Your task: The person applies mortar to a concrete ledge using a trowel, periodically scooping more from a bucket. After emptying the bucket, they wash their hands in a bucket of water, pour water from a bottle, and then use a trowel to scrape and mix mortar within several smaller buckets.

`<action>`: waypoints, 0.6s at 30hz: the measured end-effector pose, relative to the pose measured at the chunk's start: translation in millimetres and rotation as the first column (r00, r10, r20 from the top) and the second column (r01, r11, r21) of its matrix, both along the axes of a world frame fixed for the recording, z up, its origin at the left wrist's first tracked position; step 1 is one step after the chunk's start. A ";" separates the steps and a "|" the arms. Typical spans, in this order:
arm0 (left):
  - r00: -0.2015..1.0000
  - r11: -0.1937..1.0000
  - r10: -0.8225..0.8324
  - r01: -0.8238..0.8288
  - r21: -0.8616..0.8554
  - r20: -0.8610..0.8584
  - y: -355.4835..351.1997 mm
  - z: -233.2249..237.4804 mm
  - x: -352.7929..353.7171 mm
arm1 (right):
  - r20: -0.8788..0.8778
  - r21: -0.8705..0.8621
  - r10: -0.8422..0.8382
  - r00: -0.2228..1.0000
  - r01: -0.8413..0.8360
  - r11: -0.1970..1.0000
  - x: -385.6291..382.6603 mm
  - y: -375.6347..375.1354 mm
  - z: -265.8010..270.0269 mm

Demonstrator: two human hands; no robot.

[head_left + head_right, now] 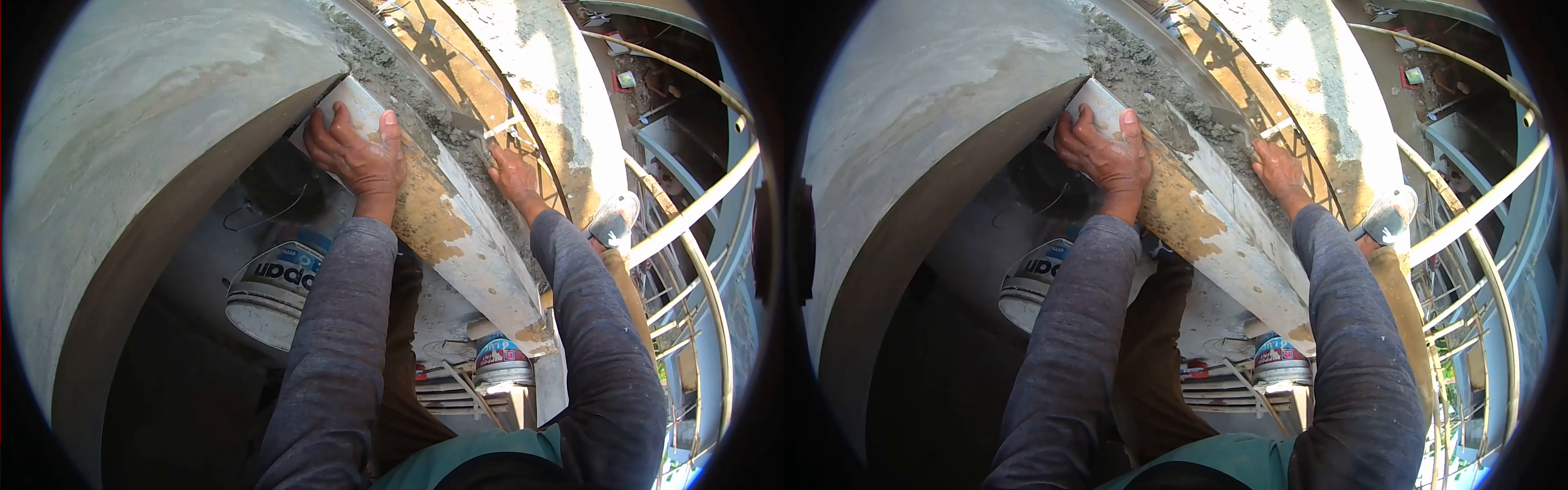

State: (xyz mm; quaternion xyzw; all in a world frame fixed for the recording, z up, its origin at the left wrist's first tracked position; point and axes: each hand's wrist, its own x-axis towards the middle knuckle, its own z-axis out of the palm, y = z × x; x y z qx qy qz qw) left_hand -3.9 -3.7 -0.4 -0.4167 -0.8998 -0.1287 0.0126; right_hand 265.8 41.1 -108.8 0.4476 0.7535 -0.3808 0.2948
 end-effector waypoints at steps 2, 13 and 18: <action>1.000 1.000 -0.011 0.011 0.013 -0.007 -0.6 0.7 -0.3 | -0.077 0.072 -0.097 0.992 0.102 0.992 -0.1 -10.6 -11.3; 0.999 1.000 0.005 -0.004 0.025 -0.043 -2.2 -3.9 1.0 | -0.314 0.121 -0.021 0.949 0.062 0.991 -178.9 108.6 -28.9; 0.999 0.999 0.008 -0.006 0.037 -0.051 -0.8 -2.6 -0.5 | -0.170 -0.040 -0.003 0.986 -0.003 0.999 -89.9 62.5 -28.0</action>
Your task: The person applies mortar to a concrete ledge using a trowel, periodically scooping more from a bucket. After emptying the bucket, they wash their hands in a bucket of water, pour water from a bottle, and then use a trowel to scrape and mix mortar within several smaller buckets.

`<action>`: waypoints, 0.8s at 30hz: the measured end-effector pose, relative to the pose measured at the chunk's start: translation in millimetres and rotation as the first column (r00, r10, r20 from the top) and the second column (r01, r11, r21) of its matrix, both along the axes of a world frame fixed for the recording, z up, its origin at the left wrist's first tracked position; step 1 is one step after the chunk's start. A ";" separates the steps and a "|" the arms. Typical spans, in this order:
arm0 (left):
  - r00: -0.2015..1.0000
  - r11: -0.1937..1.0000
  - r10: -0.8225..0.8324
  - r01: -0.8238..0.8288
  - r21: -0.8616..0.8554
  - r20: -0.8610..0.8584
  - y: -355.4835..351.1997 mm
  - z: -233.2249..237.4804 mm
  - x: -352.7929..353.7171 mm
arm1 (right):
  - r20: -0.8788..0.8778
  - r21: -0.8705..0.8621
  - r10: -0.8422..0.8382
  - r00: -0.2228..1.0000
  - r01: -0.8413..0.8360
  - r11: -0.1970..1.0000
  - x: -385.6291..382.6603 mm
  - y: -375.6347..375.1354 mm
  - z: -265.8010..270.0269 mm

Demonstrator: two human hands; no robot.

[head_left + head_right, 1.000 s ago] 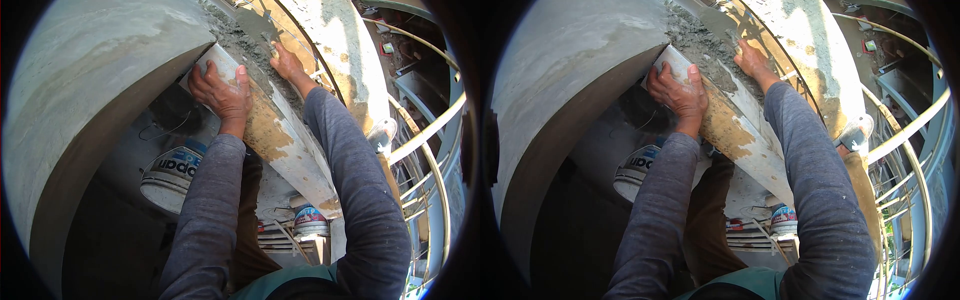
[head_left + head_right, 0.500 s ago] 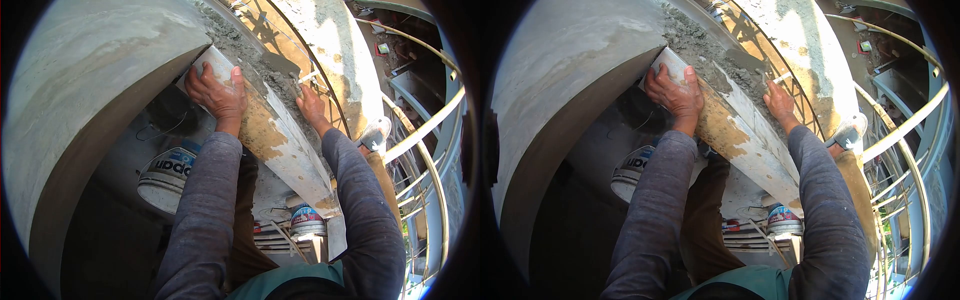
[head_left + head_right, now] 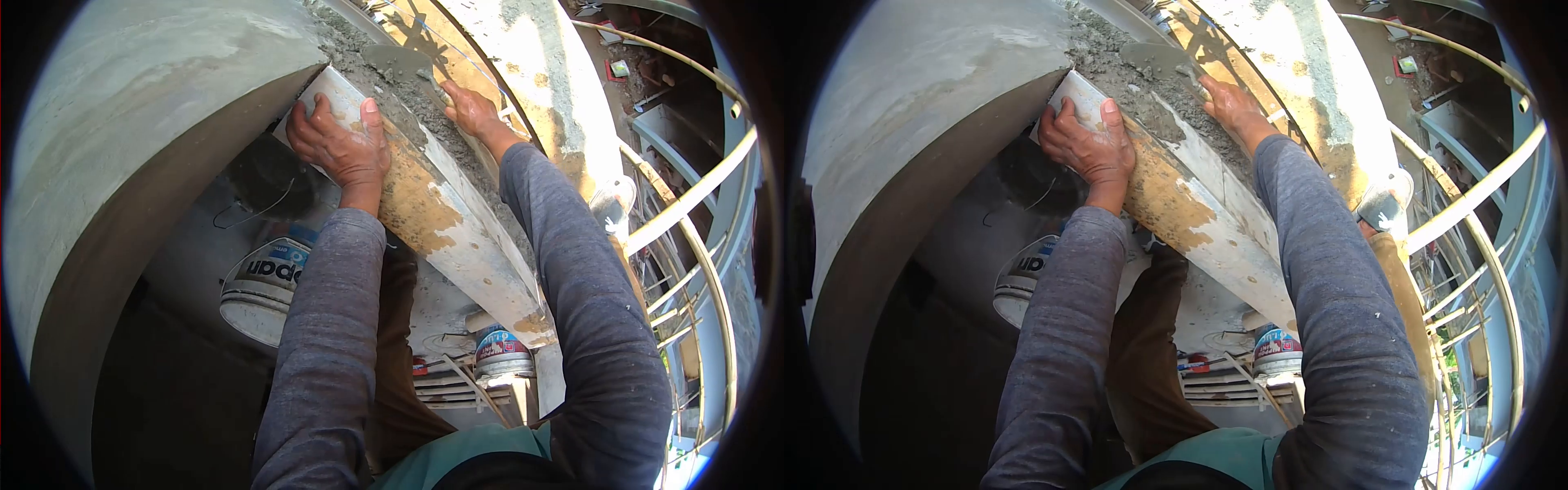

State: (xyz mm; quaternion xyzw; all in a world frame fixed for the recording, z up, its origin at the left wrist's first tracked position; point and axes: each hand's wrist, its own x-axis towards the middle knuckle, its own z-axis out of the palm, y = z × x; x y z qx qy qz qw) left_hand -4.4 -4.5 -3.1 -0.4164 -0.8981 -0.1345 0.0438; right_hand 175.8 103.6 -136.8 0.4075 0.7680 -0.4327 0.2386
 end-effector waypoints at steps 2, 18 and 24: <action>1.000 1.000 -0.013 0.013 0.006 -0.002 -0.3 -0.5 -0.6 | -0.001 0.023 0.002 1.000 -0.002 1.000 44.1 -30.7 -8.0; 0.999 0.999 -0.038 0.038 -0.002 0.008 0.3 -1.5 0.3 | 0.092 0.067 -0.303 0.949 0.297 0.952 144.3 -103.1 34.8; 0.999 0.999 -0.035 0.035 0.016 -0.007 -2.2 -5.7 0.8 | 0.040 0.085 -0.118 0.992 0.114 0.990 122.4 -88.1 3.0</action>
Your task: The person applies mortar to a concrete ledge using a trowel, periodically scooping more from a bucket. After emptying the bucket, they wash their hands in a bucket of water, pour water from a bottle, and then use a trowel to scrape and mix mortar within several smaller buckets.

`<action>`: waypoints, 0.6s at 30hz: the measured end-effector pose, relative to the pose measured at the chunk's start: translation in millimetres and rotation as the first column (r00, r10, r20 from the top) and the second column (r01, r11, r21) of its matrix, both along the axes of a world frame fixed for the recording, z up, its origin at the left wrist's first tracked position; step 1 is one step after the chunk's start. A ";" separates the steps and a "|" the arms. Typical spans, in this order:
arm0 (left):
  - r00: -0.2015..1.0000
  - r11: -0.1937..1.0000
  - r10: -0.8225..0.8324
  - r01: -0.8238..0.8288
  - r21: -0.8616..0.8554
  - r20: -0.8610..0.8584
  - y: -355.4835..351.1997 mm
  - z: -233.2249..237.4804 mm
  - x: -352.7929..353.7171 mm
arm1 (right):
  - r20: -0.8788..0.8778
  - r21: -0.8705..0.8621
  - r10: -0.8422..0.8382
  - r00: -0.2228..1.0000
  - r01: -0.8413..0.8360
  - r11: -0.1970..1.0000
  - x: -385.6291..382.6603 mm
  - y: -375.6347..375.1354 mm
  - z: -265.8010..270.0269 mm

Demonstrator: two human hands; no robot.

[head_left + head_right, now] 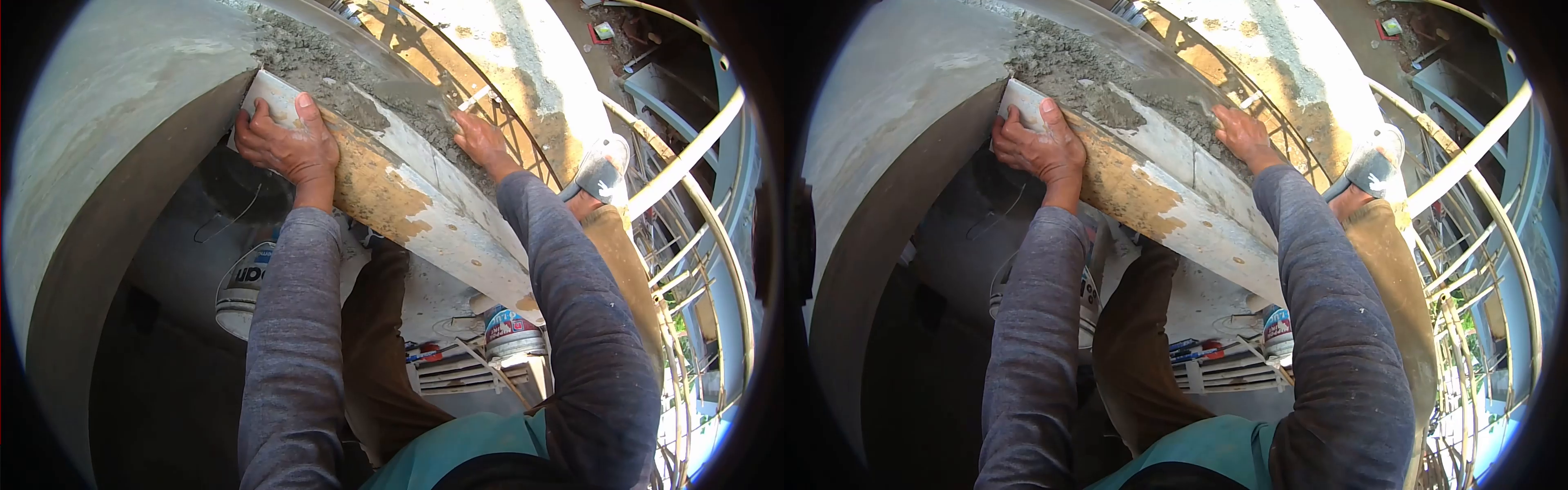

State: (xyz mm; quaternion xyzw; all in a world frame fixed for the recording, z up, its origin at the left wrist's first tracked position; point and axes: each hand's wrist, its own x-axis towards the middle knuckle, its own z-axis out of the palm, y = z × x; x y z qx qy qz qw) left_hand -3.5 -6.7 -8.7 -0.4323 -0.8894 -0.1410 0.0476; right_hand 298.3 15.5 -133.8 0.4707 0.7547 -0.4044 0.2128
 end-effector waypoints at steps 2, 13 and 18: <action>0.999 1.000 -0.010 0.010 0.005 -0.033 0.1 -0.9 -3.8 | -0.025 0.023 0.050 0.998 -0.049 0.999 76.5 -44.2 -10.9; 1.000 1.000 -0.023 0.023 0.004 0.002 0.0 -0.1 -3.1 | -0.087 0.047 -0.199 0.976 0.203 0.978 17.3 -10.3 11.5; 1.000 1.000 -0.004 0.004 -0.003 -0.027 -0.3 -1.2 -7.4 | 0.132 -0.106 -0.039 0.991 0.053 0.993 124.9 -62.9 6.2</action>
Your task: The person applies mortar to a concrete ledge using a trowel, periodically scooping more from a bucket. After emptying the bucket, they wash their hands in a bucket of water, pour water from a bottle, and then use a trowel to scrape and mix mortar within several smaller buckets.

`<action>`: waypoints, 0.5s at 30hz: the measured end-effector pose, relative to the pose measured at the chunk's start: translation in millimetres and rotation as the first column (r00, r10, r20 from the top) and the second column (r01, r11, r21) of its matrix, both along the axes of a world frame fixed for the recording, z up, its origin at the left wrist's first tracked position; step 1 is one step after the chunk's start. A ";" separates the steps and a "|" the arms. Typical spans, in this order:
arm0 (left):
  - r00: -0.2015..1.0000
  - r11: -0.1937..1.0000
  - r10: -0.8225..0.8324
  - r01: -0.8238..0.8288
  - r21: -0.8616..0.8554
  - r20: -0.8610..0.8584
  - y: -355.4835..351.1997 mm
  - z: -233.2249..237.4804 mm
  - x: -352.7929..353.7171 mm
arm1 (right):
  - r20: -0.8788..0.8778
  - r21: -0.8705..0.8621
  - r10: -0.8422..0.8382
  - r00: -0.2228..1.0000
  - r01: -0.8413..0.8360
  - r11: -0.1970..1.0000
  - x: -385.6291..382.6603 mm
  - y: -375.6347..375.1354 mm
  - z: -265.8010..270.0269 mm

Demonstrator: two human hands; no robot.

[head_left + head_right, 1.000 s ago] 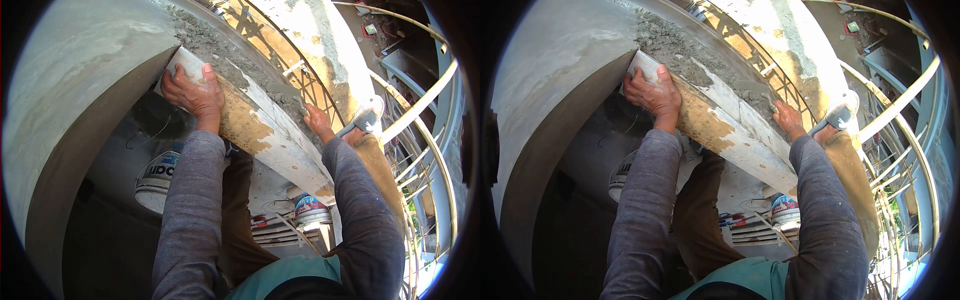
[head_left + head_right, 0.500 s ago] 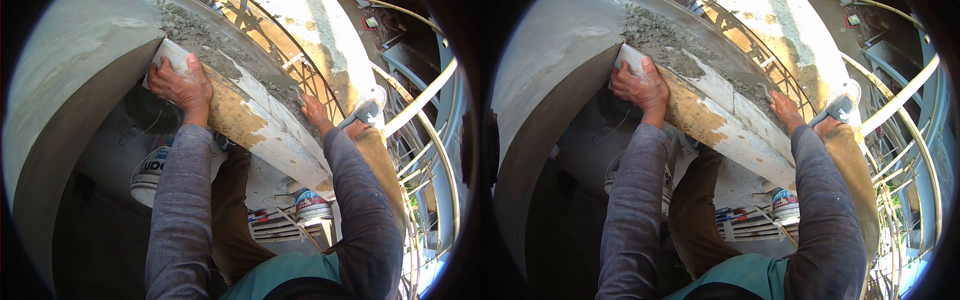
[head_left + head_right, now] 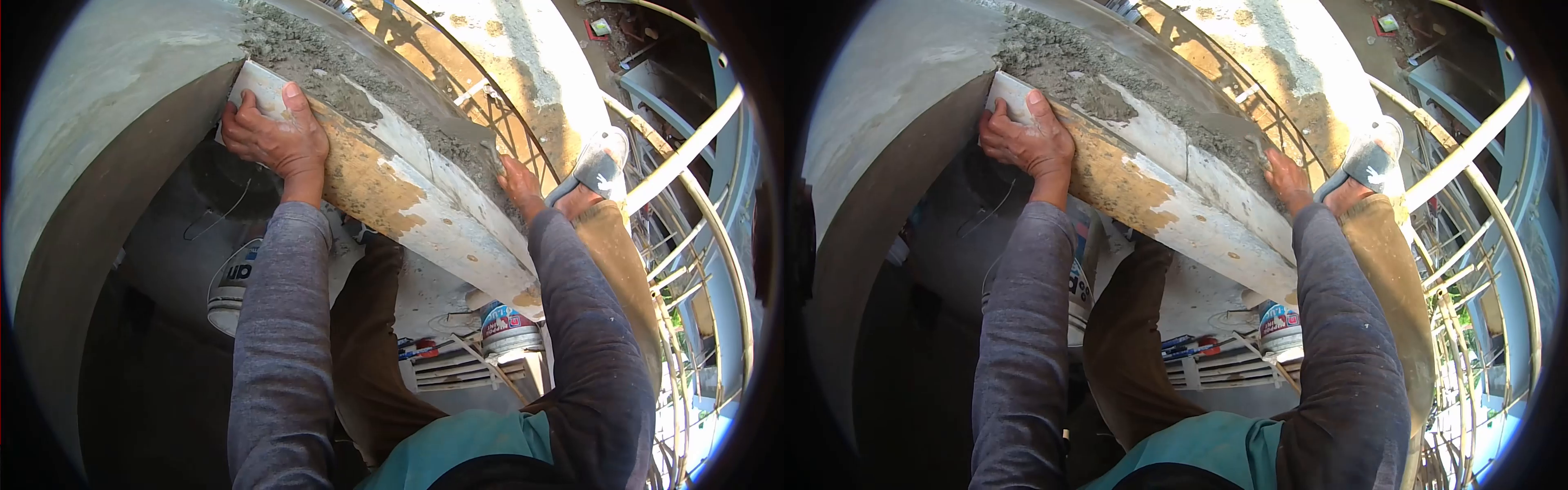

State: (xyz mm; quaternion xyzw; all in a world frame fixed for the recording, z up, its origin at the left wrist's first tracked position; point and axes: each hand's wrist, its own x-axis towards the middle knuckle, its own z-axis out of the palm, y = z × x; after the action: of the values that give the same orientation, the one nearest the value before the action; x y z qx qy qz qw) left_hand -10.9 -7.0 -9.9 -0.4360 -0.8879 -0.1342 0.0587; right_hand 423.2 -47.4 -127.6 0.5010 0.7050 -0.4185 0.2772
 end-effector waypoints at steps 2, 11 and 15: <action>0.999 1.000 -0.024 0.023 0.014 0.028 0.0 1.2 3.8 | 0.118 -0.050 -0.048 0.992 0.054 0.997 18.0 -14.8 29.4; 0.999 1.000 -0.028 0.028 0.001 0.015 -2.1 -1.9 1.9 | -0.236 0.190 -0.185 0.954 0.232 0.954 -87.3 25.5 -7.6; 1.000 1.000 -0.008 0.007 -0.009 -0.022 -5.1 -1.4 3.8 | -0.027 0.014 -0.150 0.988 0.150 0.989 -18.5 -22.2 2.3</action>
State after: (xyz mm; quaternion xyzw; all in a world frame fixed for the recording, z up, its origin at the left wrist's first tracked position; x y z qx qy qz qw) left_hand -7.1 -12.1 -11.3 -0.4410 -0.8862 -0.1255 0.0658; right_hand 404.7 -69.6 -125.3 0.5495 0.6721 -0.4388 0.2319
